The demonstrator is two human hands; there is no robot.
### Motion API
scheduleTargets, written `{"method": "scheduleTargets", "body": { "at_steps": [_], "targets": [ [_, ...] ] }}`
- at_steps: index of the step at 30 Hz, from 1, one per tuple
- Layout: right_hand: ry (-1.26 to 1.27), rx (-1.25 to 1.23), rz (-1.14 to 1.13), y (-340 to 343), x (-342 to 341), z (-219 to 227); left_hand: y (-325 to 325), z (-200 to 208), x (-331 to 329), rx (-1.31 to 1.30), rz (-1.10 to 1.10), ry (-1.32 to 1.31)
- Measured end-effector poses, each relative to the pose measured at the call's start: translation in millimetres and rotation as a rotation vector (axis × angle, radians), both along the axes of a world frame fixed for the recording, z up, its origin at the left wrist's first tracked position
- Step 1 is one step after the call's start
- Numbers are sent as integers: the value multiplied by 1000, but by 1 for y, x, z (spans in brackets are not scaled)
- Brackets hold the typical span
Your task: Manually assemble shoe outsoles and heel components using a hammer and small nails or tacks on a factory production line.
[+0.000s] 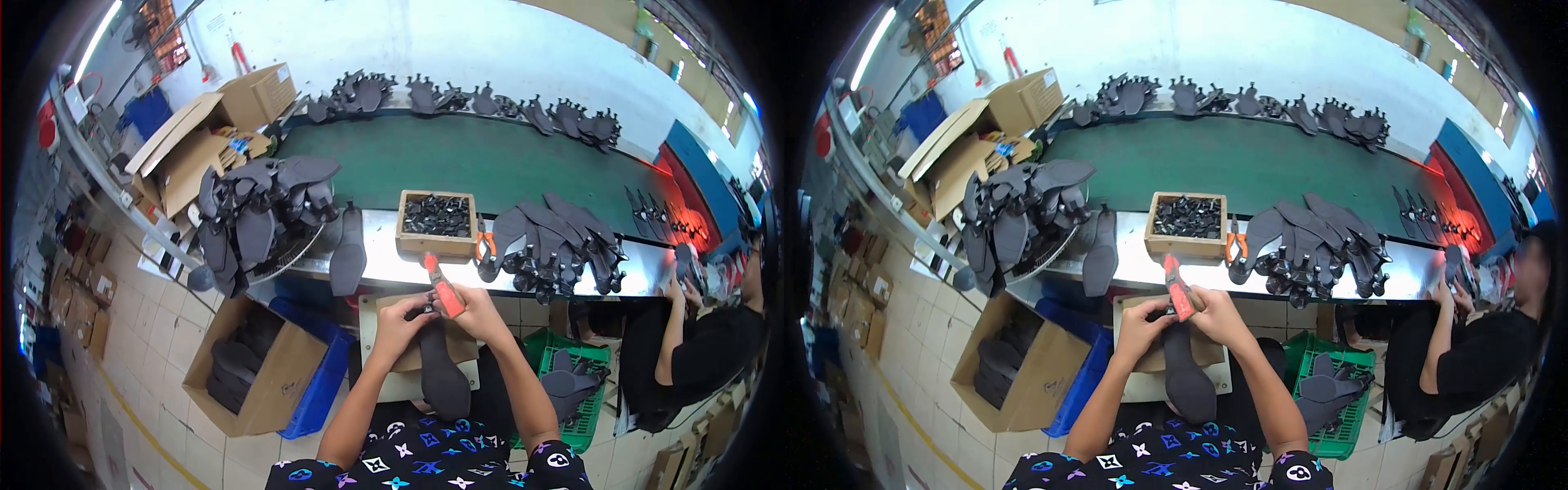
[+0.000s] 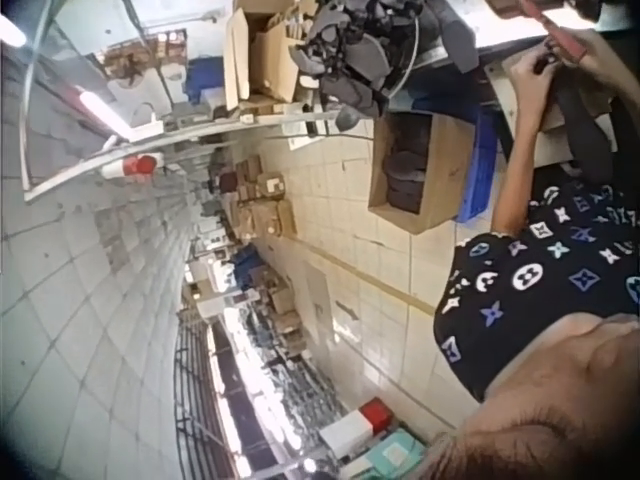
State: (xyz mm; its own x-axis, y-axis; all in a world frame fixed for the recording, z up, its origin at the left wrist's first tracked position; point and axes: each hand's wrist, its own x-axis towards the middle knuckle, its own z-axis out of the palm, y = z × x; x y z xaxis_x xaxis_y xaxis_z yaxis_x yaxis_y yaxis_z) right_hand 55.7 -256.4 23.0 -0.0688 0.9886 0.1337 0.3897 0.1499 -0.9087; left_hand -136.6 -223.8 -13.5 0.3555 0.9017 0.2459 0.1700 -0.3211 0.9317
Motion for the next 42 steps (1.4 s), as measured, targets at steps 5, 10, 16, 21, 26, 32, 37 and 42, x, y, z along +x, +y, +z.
{"method": "scheduleTargets", "body": {
  "at_steps": [5, 10, 16, 21, 26, 32, 37, 42],
  "targets": [
    [-32, 52, 42, -3, -2, -8, 6, -6, -5, -60, -45, -14],
    [-201, 163, 17, -10, -11, 8, 9, -8, -6, -57, -67, -19],
    [-325, 168, -3, -16, -16, 10, 4, 0, -5, -74, -66, 8],
    [-356, 135, -47, -22, -19, 11, 5, -4, -7, -21, -90, -27],
    [-427, 290, -29, -21, -21, 18, 4, -1, -7, -47, -53, -93],
    [-414, 110, -145, -27, -19, 19, 7, -2, -7, -109, -134, -117],
    [-302, 299, -92, -28, -20, 15, 7, -5, -9, -224, -139, -106],
    [-98, -11, -88, -26, -13, 12, 5, 0, -5, -12, -121, -111]
  ]
}}
